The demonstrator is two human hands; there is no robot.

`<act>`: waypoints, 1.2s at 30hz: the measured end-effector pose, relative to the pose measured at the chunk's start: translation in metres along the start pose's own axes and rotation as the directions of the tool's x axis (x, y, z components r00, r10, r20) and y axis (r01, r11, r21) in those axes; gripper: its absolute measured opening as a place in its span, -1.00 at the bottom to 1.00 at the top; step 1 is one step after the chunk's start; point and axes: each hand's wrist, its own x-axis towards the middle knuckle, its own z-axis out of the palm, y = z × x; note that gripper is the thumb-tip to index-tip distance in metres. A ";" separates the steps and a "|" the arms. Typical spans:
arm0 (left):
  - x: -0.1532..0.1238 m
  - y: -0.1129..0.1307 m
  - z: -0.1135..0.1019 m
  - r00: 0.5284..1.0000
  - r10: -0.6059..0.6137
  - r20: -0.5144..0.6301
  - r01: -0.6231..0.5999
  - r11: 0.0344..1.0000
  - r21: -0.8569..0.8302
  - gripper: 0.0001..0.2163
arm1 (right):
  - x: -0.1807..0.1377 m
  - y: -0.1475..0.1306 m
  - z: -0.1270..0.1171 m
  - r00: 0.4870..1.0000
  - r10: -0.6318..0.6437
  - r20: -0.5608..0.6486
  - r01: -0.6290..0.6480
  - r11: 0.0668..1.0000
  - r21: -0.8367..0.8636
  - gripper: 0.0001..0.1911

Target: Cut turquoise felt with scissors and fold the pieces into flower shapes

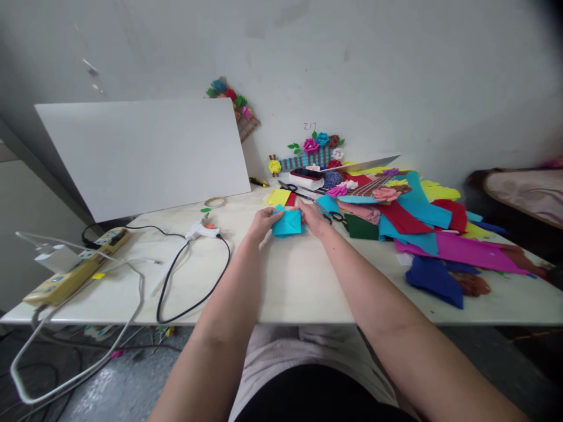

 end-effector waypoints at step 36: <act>0.002 0.002 0.003 0.989 0.055 -0.141 -0.042 0.995 0.094 -0.62 | 0.000 0.002 0.007 0.998 0.046 0.043 -0.045 0.998 -0.033 -0.68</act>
